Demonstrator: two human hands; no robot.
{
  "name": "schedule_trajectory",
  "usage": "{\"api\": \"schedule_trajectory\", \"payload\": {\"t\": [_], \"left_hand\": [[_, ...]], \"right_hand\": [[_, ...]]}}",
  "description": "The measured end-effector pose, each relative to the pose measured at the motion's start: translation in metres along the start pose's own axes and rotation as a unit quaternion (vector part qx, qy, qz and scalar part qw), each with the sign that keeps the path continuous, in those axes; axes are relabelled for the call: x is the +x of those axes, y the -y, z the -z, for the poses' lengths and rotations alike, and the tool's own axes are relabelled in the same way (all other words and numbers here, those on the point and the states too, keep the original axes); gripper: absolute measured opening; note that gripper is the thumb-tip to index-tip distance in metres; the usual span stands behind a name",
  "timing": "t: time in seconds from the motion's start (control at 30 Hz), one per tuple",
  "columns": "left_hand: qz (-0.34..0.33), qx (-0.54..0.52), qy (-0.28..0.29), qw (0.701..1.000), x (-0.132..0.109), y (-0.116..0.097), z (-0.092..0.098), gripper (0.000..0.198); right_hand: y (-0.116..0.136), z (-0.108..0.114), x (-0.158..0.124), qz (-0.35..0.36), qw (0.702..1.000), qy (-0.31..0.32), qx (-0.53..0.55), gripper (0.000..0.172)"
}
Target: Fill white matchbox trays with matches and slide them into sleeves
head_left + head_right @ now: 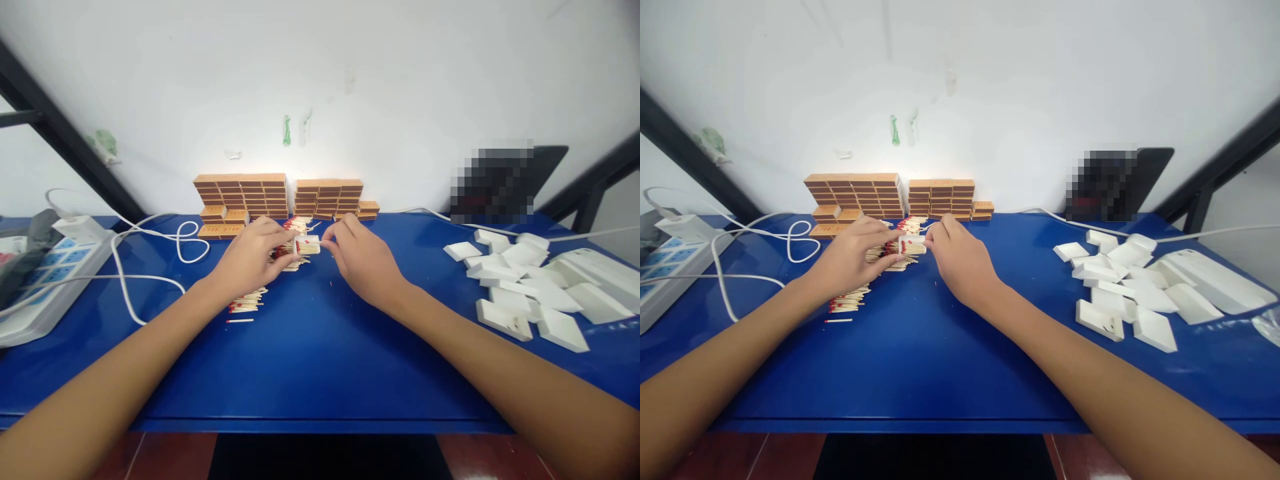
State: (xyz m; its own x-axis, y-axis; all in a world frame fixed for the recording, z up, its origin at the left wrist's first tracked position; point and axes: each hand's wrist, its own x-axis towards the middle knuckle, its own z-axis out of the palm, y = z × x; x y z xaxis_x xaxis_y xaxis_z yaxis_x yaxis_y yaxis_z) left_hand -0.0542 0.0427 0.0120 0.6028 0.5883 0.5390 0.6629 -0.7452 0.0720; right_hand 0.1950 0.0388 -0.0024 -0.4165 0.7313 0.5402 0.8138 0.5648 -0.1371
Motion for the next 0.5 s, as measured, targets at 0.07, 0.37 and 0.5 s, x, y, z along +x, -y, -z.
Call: {"api": "schedule_trajectory", "payload": {"t": [0.07,0.37,0.5], "left_hand": [[0.005,0.000,0.006,1.000,0.0002,0.0003,0.0002,0.040],[-0.002,0.000,0.002,1.000,0.0021,-0.0030,0.0012,0.040],[-0.003,-0.004,0.009,1.000,0.0024,-0.0022,0.0007,0.039]], "right_hand": [[0.0007,0.0001,-0.0006,0.003,1.000,-0.002,0.001,0.020],[0.0012,0.0028,-0.0012,-0.007,1.000,0.006,0.004,0.023],[0.0029,0.0040,-0.0007,-0.006,1.000,0.007,0.000,0.021]]}}
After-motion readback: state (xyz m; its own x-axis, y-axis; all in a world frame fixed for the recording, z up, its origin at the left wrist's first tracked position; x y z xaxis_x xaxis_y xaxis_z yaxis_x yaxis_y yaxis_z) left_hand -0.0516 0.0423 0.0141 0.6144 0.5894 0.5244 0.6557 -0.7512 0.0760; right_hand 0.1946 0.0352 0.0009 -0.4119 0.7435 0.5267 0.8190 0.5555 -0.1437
